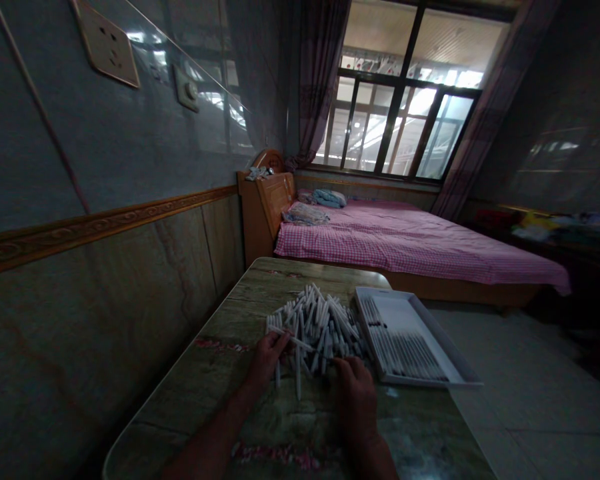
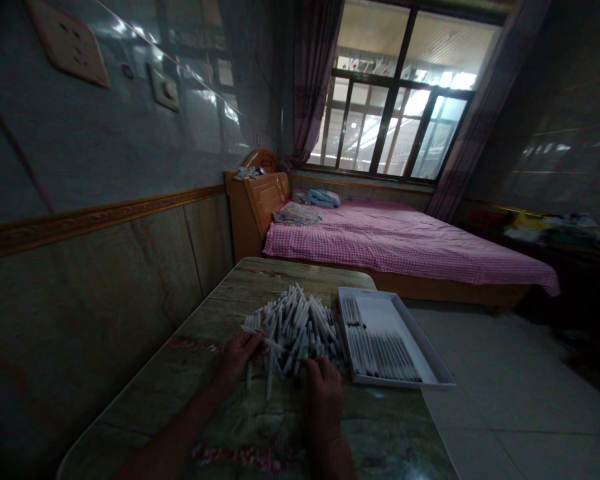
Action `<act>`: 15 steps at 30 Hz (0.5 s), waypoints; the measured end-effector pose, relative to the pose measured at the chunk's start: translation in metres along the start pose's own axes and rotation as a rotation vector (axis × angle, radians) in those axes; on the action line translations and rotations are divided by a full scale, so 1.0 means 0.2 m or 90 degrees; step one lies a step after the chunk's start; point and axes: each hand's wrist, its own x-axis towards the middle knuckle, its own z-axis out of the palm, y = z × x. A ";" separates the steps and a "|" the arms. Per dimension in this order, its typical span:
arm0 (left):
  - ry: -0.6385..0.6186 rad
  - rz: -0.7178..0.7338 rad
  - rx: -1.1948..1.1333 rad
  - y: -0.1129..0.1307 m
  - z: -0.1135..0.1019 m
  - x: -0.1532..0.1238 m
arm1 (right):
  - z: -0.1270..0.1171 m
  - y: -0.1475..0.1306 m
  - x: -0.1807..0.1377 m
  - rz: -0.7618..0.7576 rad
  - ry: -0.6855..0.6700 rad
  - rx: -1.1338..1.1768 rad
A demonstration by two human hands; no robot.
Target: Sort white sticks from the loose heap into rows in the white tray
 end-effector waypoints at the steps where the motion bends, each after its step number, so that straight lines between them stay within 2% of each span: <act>1: -0.012 0.005 0.015 0.00 0.01 -0.01 | 0.00 0.00 0.00 -0.007 0.001 -0.002; 6: -0.041 -0.004 0.000 -0.01 0.04 -0.02 | 0.00 0.02 0.00 -0.026 -0.008 0.007; 10: 0.002 -0.012 -0.057 -0.02 0.01 0.00 | 0.00 0.05 -0.02 -0.008 -0.009 0.049; 15: 0.032 -0.029 -0.091 -0.03 -0.03 0.02 | 0.02 0.06 -0.03 0.002 0.028 0.087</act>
